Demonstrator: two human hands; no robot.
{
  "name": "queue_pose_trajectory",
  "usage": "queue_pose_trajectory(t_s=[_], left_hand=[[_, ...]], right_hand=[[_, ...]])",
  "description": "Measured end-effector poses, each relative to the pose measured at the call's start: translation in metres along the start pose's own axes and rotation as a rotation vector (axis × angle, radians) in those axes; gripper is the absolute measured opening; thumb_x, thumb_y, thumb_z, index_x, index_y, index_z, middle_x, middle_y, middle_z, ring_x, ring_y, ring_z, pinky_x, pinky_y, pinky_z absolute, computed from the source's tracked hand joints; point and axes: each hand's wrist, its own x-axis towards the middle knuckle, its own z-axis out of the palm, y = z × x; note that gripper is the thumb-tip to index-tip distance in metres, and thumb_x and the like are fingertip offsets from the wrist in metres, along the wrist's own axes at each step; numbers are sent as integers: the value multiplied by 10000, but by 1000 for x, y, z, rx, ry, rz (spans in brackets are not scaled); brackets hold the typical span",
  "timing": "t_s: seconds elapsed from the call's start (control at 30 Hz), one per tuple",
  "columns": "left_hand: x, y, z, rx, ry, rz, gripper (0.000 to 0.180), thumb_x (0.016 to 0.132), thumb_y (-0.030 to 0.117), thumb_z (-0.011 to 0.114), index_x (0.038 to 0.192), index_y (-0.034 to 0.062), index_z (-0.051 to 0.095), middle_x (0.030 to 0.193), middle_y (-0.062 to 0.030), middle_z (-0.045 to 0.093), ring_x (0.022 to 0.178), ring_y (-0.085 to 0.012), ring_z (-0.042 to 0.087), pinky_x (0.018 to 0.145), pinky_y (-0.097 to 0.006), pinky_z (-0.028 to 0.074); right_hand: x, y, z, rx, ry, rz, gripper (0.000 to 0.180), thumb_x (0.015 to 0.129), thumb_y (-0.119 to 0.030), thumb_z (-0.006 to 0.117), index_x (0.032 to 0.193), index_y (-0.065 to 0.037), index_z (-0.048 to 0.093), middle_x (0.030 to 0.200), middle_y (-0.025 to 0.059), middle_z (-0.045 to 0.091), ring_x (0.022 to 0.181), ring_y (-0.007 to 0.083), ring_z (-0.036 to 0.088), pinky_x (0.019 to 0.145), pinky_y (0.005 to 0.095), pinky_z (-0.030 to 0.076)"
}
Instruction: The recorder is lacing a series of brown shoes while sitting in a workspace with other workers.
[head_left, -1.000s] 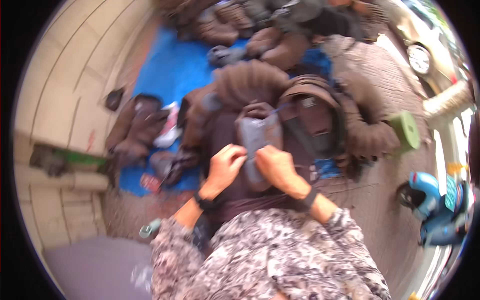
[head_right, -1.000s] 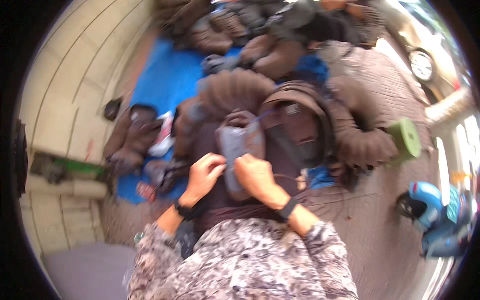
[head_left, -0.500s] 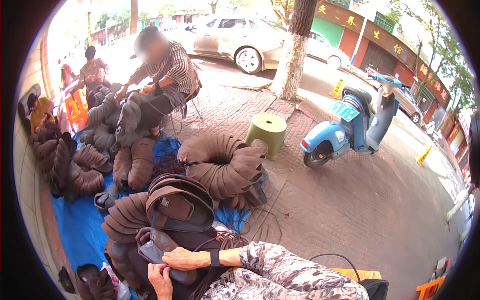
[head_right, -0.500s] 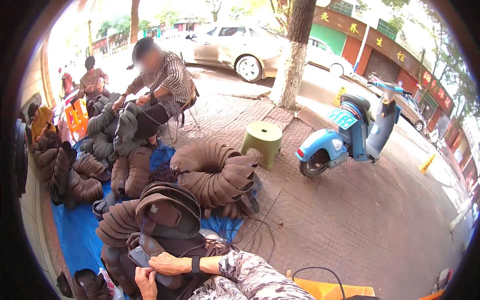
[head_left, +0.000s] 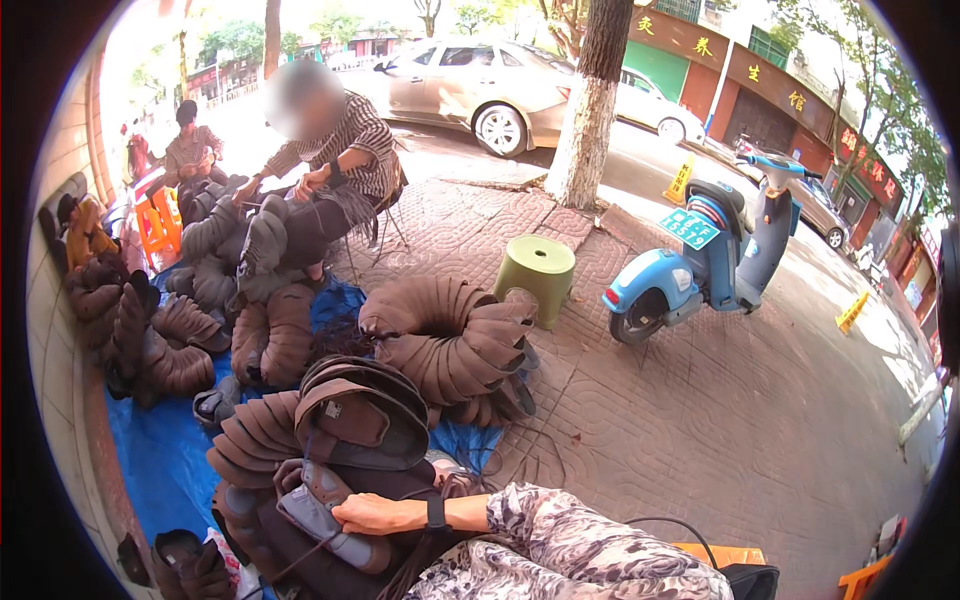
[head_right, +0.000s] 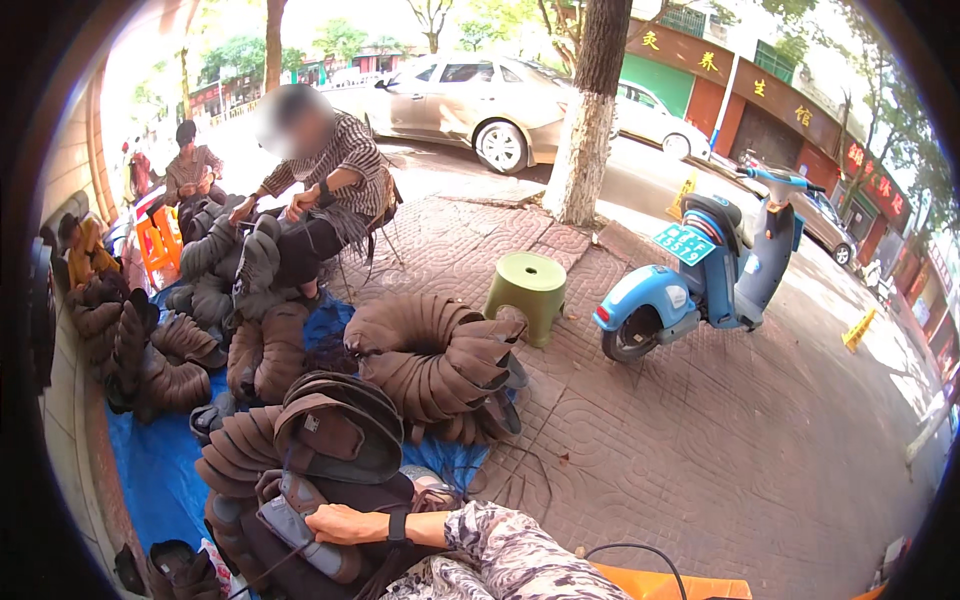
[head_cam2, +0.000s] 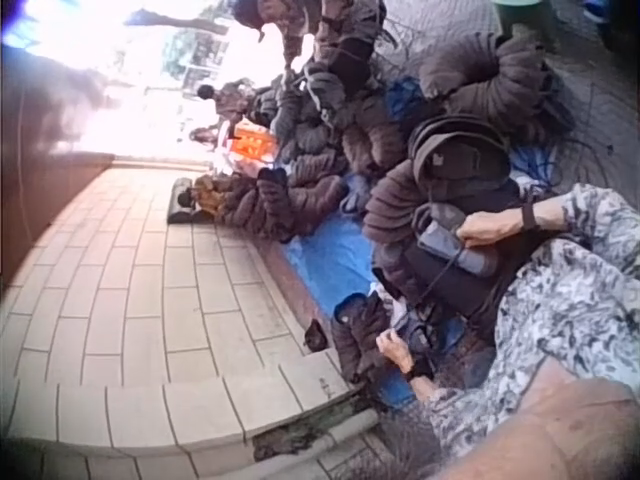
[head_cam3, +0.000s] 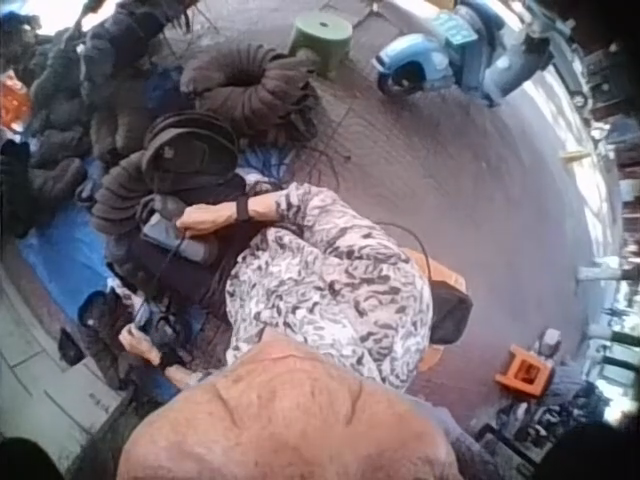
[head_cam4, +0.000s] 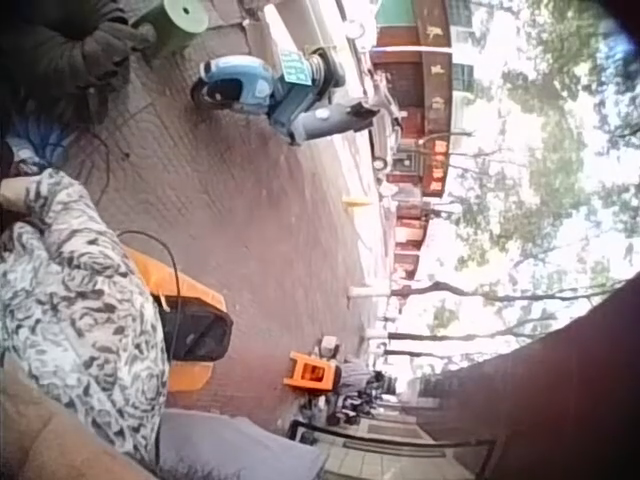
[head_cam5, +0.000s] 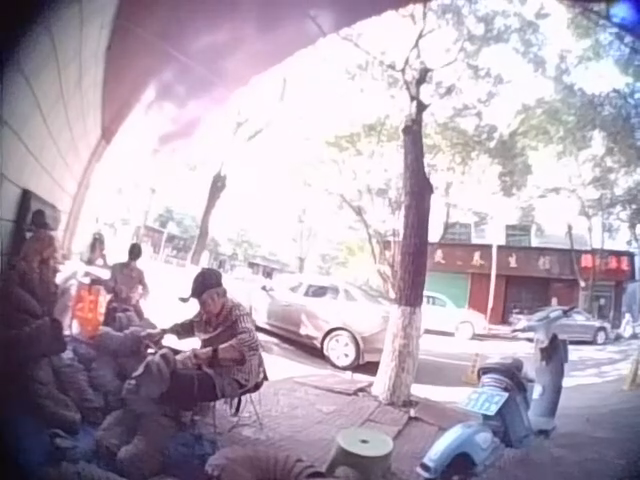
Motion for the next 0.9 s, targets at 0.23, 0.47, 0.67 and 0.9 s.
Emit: queue_pose_trajectory(t_s=[0.23, 0.47, 0.67, 0.9], left_hand=[[26, 168, 23, -508, -242, 161, 316, 876, 112, 505, 1166, -12, 485, 1099, -211, 542, 1000, -353, 542, 841, -406, 441], [49, 222, 64, -129, -408, 58, 97, 764, 91, 646, 819, 16, 617, 741, -155, 597, 653, -274, 576, 576, -375, 450], [34, 207, 26, -417, -423, 87, 170, 815, 167, 644, 903, 22, 647, 755, -152, 647, 658, -250, 621, 626, -344, 471], [1, 87, -41, -61, -190, 9, 150, 837, 195, 619, 878, 63, 678, 843, -129, 668, 713, -286, 625, 670, -361, 484]], right_hand=[[14, -14, -14, -97, -173, 120, 142, 710, -129, 615, 755, -1, 573, 717, 206, 597, 719, 381, 598, 620, 453, 467], [-2, 0, -30, -126, -189, 72, 179, 712, -157, 605, 804, -3, 618, 749, 204, 619, 759, 367, 615, 644, 438, 481], [-20, 2, -66, -11, -303, 72, 230, 776, -199, 550, 778, 20, 620, 713, 180, 615, 733, 330, 615, 661, 404, 473], [-110, 7, -180, 114, -372, 545, 329, 863, -291, 524, 707, -4, 566, 576, -11, 450, 544, 96, 419, 500, 291, 359]])
